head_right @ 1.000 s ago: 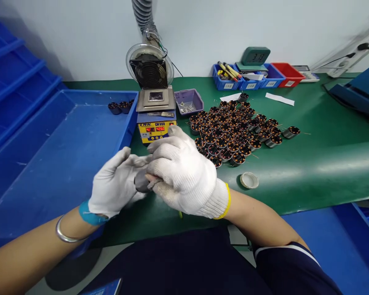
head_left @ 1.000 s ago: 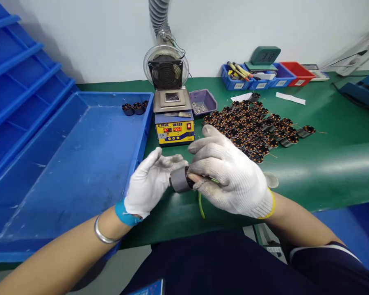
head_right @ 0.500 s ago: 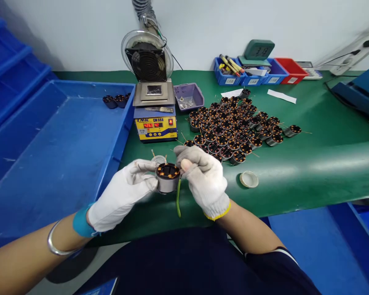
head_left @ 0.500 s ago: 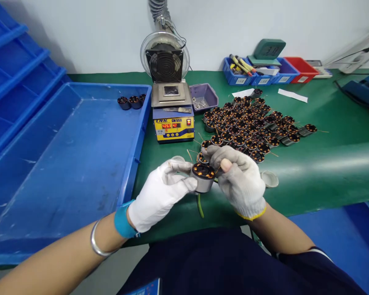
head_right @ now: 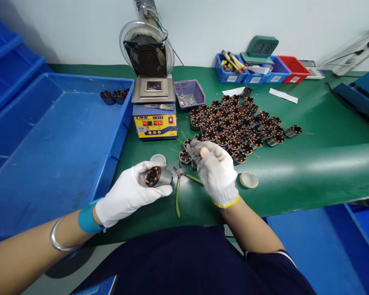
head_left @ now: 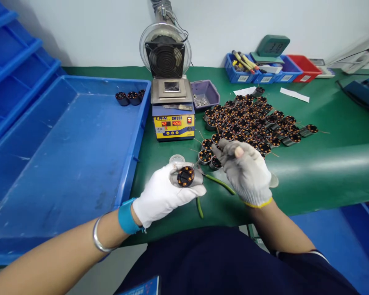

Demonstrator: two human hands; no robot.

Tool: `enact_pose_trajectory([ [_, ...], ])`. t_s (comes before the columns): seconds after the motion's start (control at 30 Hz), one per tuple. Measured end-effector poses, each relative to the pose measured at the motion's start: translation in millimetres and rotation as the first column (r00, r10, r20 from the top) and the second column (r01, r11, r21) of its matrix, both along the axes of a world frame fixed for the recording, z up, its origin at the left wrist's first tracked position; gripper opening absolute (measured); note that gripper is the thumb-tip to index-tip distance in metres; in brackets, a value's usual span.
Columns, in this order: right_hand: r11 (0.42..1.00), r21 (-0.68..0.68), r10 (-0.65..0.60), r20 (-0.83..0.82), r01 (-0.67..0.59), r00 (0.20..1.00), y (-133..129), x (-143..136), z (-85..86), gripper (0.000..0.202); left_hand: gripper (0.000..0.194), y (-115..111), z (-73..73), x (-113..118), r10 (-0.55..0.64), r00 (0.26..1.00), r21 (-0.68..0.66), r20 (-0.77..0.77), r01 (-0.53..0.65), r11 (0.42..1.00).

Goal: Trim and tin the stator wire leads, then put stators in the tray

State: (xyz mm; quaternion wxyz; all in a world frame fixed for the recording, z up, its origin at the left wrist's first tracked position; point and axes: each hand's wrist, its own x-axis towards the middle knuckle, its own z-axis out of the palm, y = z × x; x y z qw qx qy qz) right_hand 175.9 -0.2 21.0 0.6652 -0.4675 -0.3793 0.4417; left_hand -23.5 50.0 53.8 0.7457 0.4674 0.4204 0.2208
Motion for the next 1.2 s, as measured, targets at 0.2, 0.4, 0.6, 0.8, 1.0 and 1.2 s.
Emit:
enact_pose_trajectory([
  [0.2, 0.915, -0.113, 0.342, 0.728, -0.387, 0.594, -13.5, -3.9, -1.6, 0.068, 0.051, -0.3, -5.4, 2.0, 0.057, 0.998, -0.053, -0.002, -0.057, 0.997],
  [0.4, 0.943, -0.045, 0.211, 0.847, -0.330, 0.488, -14.2, -9.4, -5.8, 0.051, 0.077, -3.7, 4.7, -8.2, -0.062, 0.991, 0.092, -0.115, 0.073, 0.993],
  [0.6, 0.935, 0.079, 0.082, 0.900, -0.346, 0.428, -15.0, -3.9, -8.8, 0.055, 0.010, 14.1, 5.7, -19.7, -0.031, 0.937, 0.624, -0.348, 0.256, 0.738],
  [0.8, 0.961, 0.099, 0.027, 0.895, -0.257, 0.446, -15.2, -0.4, -7.7, 0.056, 0.040, 28.4, 11.8, -32.2, -0.361, 0.876, 0.325, -0.321, 0.459, 0.827],
  [1.0, 0.963, 0.131, -0.017, 0.904, -0.238, 0.428, -14.0, -4.5, -5.8, 0.051, 0.034, 11.9, 0.8, -14.4, -0.214, 0.911, 0.065, -0.352, 0.251, 0.966],
  [1.2, 0.968, 0.150, -0.037, 0.875, -0.199, 0.483, -15.7, -3.5, -8.6, 0.056, 0.028, 19.8, 4.6, -13.5, 0.120, 0.975, 0.187, -0.185, -0.085, 0.979],
])
